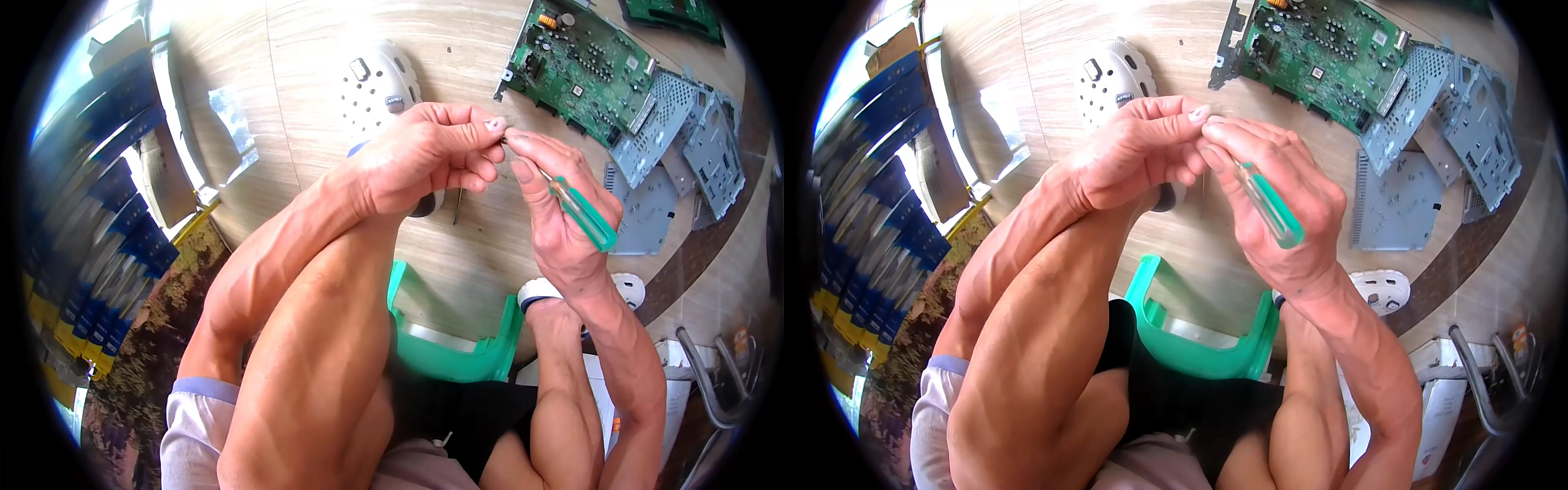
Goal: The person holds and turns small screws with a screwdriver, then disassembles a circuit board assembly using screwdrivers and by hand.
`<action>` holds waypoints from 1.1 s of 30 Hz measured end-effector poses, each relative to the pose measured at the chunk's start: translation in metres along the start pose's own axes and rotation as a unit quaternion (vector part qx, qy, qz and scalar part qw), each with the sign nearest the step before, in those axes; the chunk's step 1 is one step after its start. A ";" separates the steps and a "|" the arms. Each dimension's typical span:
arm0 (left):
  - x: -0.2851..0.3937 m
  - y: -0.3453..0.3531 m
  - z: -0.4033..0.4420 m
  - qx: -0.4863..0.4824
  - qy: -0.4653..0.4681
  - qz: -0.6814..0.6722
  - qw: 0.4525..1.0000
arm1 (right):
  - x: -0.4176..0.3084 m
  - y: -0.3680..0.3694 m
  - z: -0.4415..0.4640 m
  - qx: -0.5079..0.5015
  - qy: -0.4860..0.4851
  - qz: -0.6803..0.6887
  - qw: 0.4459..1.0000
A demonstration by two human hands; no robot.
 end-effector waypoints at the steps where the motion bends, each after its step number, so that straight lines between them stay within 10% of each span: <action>1: 0.000 0.000 0.000 0.002 0.000 -0.001 1.000 | -0.001 0.000 0.001 -0.002 -0.002 0.002 1.000; 33: -0.001 0.003 0.002 -0.038 0.008 -0.047 0.998 | 0.000 0.001 0.001 0.031 -0.030 -0.019 0.999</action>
Point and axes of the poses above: each hand's wrist, its own z-axis towards the middle knuckle, its own y-axis out of the palm, x = y × z, the point moved 8 cm from there along z, towards the middle knuckle, and after that the axes turned 9 degrees about x, right-handed, at the moved point
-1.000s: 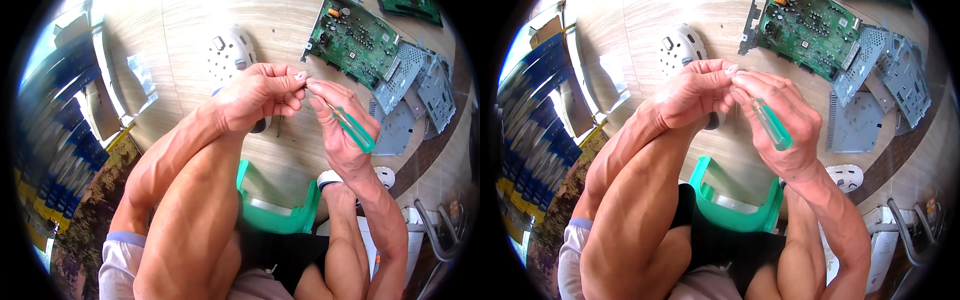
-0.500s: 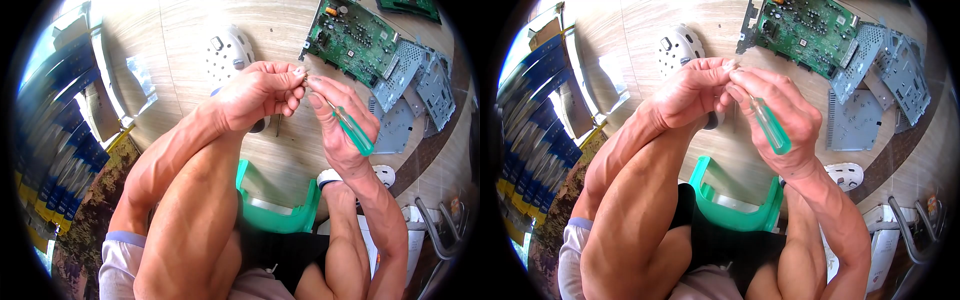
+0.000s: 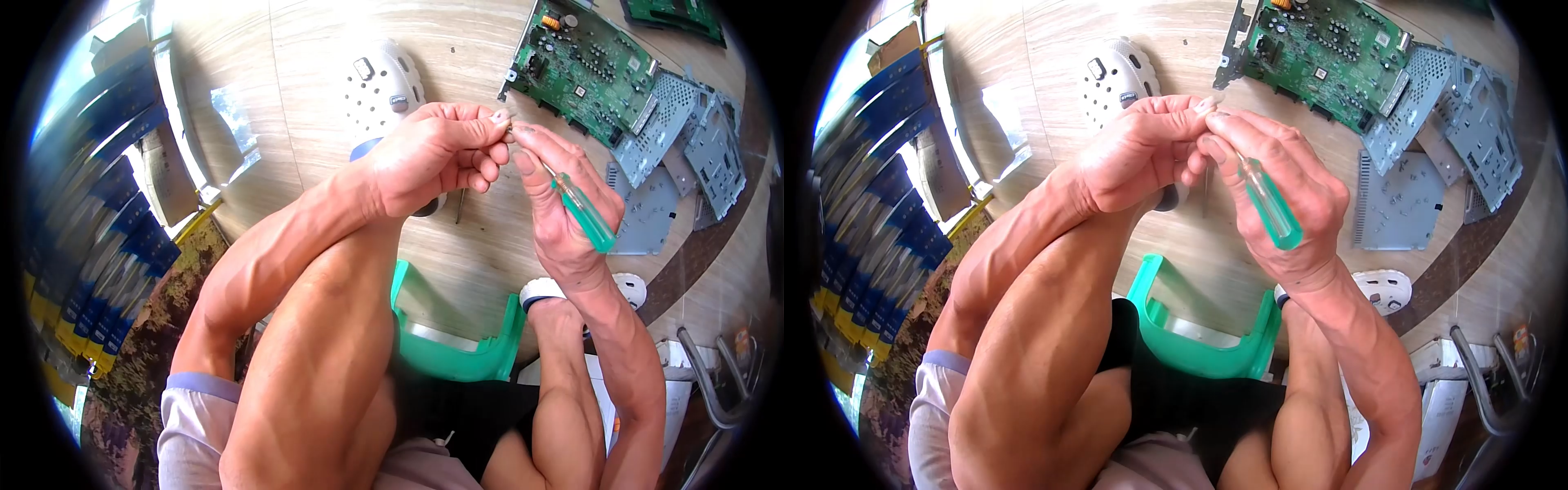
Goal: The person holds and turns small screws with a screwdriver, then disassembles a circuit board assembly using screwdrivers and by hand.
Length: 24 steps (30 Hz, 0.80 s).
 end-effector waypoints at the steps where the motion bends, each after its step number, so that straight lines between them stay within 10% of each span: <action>1: 0.000 0.001 0.000 0.000 0.002 0.000 1.000 | 0.002 0.000 -0.001 -0.001 0.010 0.004 1.000; 24: -0.004 0.000 0.000 0.029 -0.009 0.043 0.999 | 0.004 0.004 -0.003 -0.018 0.025 -0.002 1.000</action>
Point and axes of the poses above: each hand's wrist, its own z-axis towards the middle knuckle, its own y-axis out of the palm, x = y × z, the point moved 8 cm from there along z, towards the middle knuckle, and after that the axes turned 9 degrees about x, right-handed, at the moved point
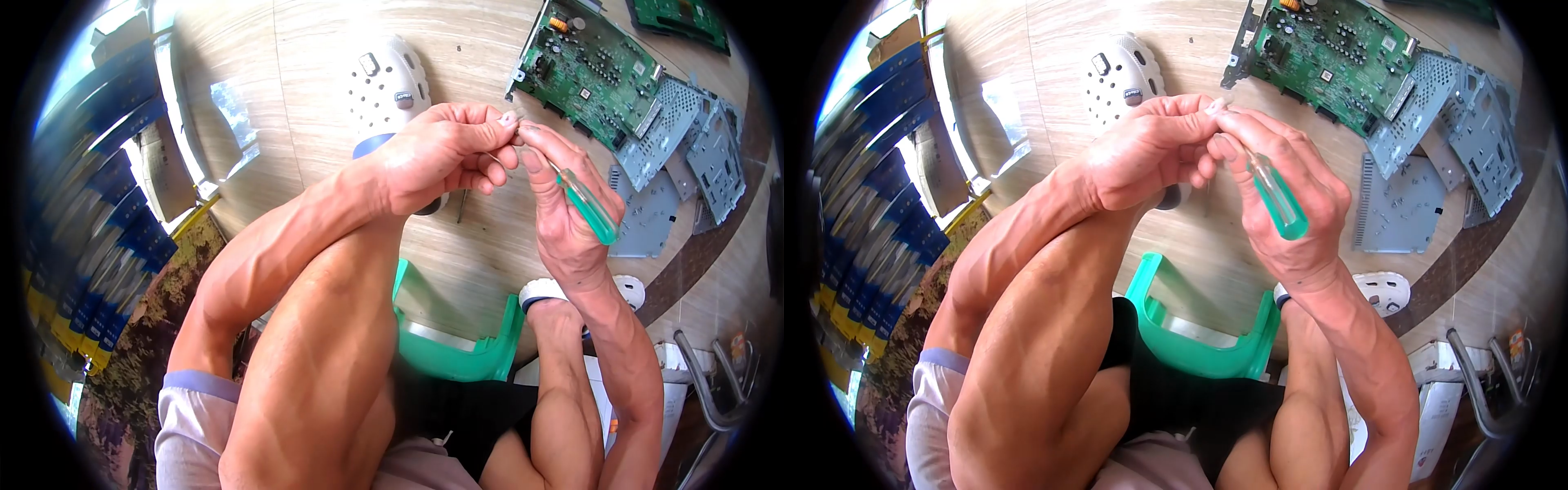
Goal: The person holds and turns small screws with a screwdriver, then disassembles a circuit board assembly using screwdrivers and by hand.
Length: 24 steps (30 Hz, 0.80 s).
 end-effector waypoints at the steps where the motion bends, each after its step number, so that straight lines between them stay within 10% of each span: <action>1: -0.001 -0.001 0.000 0.003 0.001 -0.001 1.000 | 0.001 0.000 0.000 0.001 0.003 0.001 1.000; 24: -0.001 0.001 0.002 0.028 0.006 0.096 0.995 | 0.017 -0.016 -0.005 0.010 0.067 -0.002 0.998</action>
Point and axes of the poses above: each hand's wrist, its own z-axis towards the middle knuckle, its own y-axis out of the palm, x = y × z, the point moved 8 cm from there along z, towards the middle knuckle, and after that the axes turned 9 degrees about x, right-handed, at the moved point
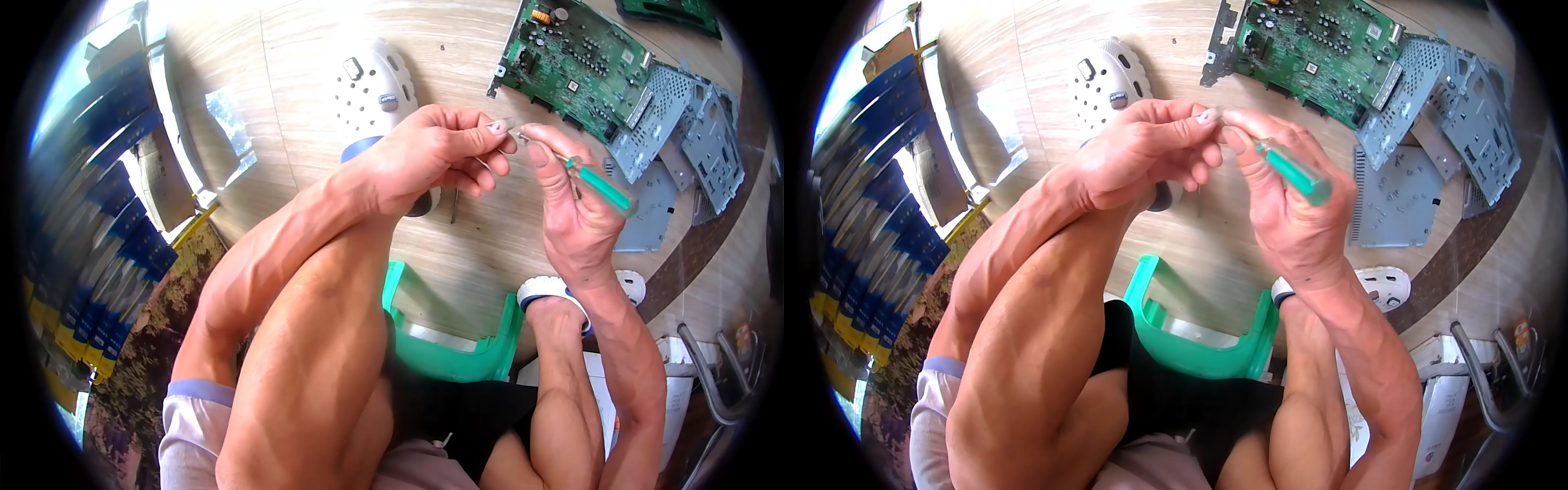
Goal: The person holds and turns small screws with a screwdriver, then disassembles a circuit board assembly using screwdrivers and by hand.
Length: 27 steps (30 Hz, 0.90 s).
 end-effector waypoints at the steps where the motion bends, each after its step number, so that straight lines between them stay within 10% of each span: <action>1: 0.002 -0.003 0.000 0.012 0.018 0.029 0.999 | 0.003 -0.004 0.001 0.002 0.008 -0.001 1.000; 10: 0.040 -0.061 -0.071 0.269 0.257 0.248 0.894 | 0.046 -0.047 -0.026 0.053 0.149 0.021 0.987; 27: 0.027 -0.085 -0.069 0.351 0.249 0.431 0.794 | 0.065 -0.020 -0.022 0.050 0.171 0.014 0.984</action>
Point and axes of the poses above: each hand's wrist, its own z-axis towards the middle knuckle, its own y-axis out of the palm, x = y × z, the point moved 8 cm from there along z, towards the middle knuckle, and after that the axes turned 9 degrees about x, right-handed, at the moved point
